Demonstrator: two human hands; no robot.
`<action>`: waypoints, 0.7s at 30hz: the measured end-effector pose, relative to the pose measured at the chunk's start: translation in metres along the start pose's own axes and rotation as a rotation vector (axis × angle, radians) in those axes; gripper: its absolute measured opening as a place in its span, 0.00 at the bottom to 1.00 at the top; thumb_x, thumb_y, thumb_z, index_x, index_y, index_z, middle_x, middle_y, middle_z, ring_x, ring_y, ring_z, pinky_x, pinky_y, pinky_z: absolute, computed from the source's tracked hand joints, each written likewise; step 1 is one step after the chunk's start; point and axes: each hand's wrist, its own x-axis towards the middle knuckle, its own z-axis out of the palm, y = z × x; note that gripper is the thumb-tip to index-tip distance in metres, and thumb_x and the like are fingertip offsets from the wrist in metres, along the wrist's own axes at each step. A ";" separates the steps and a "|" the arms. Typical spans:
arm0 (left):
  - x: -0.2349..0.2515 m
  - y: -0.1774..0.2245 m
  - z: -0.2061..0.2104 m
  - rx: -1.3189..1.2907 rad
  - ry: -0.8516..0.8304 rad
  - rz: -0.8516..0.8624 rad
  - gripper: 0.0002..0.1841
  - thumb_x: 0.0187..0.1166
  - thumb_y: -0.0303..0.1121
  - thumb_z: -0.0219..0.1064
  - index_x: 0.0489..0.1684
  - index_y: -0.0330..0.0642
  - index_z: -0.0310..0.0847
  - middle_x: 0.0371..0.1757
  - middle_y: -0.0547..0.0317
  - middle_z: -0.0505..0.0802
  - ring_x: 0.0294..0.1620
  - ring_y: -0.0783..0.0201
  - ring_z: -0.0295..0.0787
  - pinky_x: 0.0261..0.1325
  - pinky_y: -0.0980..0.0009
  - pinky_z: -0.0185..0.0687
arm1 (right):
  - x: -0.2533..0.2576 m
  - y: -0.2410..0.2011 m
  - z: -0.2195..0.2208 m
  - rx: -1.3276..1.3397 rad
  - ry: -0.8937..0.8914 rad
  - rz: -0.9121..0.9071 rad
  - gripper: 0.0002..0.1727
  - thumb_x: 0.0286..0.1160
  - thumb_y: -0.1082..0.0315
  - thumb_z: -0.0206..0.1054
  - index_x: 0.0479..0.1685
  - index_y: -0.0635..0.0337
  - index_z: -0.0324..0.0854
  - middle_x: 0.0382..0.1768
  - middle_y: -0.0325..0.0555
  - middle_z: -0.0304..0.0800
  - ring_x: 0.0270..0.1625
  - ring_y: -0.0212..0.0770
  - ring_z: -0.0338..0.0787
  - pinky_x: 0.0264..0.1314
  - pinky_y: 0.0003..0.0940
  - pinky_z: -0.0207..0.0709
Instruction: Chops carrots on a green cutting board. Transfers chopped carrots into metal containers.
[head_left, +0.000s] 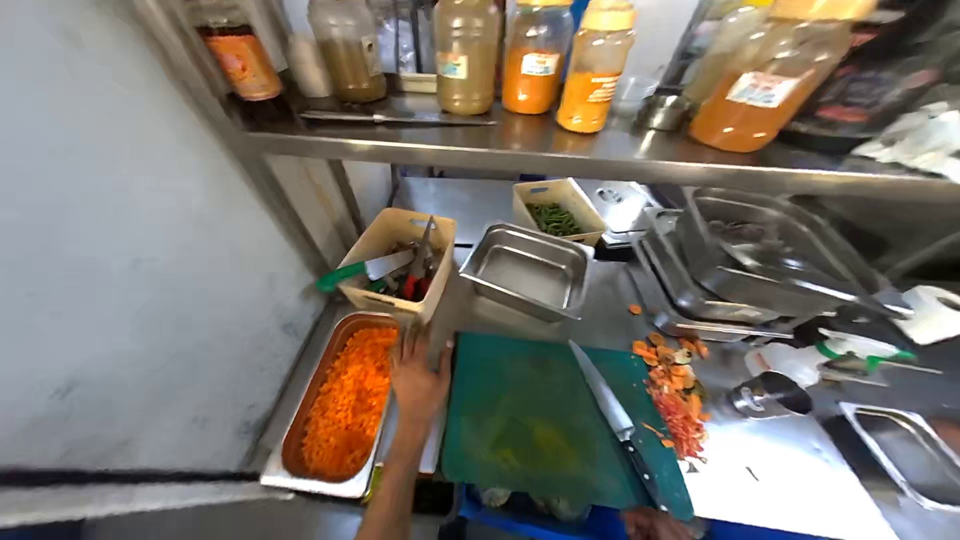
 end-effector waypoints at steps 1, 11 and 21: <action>-0.001 -0.030 -0.007 0.092 -0.024 -0.050 0.35 0.84 0.59 0.56 0.82 0.44 0.76 0.87 0.44 0.74 0.90 0.35 0.59 0.89 0.33 0.49 | 0.007 -0.006 0.009 0.008 -0.032 -0.019 0.10 0.80 0.70 0.65 0.48 0.66 0.90 0.46 0.55 0.93 0.46 0.43 0.92 0.53 0.39 0.89; -0.051 -0.143 -0.122 0.243 -0.040 -0.436 0.38 0.87 0.62 0.49 0.87 0.43 0.68 0.89 0.42 0.70 0.92 0.36 0.53 0.88 0.29 0.43 | 0.161 -0.181 0.182 0.166 -0.451 -0.605 0.18 0.88 0.62 0.58 0.67 0.51 0.88 0.71 0.39 0.88 0.74 0.36 0.85 0.76 0.38 0.82; -0.090 -0.167 -0.120 0.159 -0.052 -0.516 0.28 0.92 0.51 0.43 0.82 0.51 0.76 0.68 0.49 0.91 0.70 0.46 0.87 0.68 0.41 0.81 | 0.198 -0.251 0.347 -0.434 -0.755 -0.584 0.42 0.87 0.39 0.55 0.92 0.58 0.59 0.93 0.66 0.50 0.93 0.70 0.50 0.91 0.68 0.51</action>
